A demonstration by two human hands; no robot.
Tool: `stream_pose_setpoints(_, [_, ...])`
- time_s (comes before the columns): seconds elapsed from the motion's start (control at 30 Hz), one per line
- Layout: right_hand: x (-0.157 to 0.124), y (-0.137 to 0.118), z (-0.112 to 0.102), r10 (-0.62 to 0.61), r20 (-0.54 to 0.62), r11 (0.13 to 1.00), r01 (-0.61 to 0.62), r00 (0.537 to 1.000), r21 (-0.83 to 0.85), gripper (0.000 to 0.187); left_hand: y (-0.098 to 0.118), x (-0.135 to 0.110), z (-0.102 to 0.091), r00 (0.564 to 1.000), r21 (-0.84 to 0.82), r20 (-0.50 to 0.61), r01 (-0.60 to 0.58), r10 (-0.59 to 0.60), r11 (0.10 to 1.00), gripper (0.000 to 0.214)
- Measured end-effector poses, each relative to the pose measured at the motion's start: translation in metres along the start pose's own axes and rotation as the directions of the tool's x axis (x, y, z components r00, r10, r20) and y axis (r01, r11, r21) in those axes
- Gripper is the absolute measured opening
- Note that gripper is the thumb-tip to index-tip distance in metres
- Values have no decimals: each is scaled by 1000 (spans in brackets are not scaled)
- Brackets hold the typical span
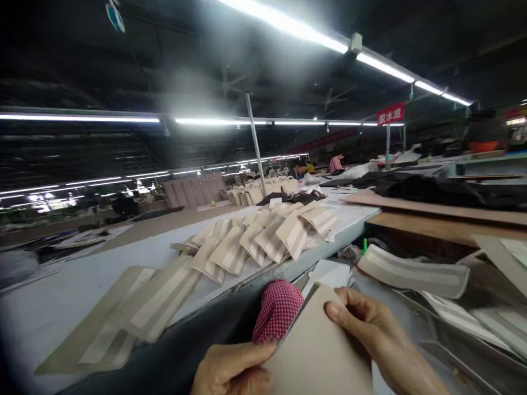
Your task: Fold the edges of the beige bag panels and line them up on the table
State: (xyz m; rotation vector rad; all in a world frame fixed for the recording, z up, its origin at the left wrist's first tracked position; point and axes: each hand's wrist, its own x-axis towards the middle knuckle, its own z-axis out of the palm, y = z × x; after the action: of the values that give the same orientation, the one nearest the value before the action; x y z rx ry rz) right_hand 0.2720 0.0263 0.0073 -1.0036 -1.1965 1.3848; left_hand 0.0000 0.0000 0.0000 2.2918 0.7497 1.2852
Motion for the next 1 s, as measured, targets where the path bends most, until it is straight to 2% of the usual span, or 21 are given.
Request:
stream_pose_setpoints(0.1, [-6,-2,1,-59,-34,998,59,998,-17,64,4,1,2,997,5,-75,-25,26,1000,53])
stream_pose_setpoints(0.2, [-9,-6,0,-80,-52,996,77,995,-53,62,8,5,3,987,84,-142,-66,77,994,59])
stream_pose_setpoints(0.37, [-14,-13,3,-151,-120,978,130,981,-163,59,15,16,6,984,200,-159,-51,84,978,76])
stream_pose_setpoints(0.57, [-21,-10,7,-271,-122,927,225,955,-300,56,15,22,16,946,239,-196,-208,257,949,57])
stream_pose_setpoints(0.73, [-24,-7,5,-279,-47,904,245,959,-351,52,5,20,22,944,221,-158,-251,289,943,31])
stream_pose_setpoints(0.87, [-25,-8,7,-259,-27,915,236,966,-327,53,10,25,24,920,214,-220,-277,323,937,30])
stream_pose_setpoints(0.93, [-26,-9,12,-315,-25,890,286,949,-356,55,18,31,25,908,232,-257,-274,330,933,39])
stream_pose_setpoints(1.0, [-28,-13,19,-395,-39,845,346,918,-409,57,25,37,27,914,258,-274,-230,300,938,52])
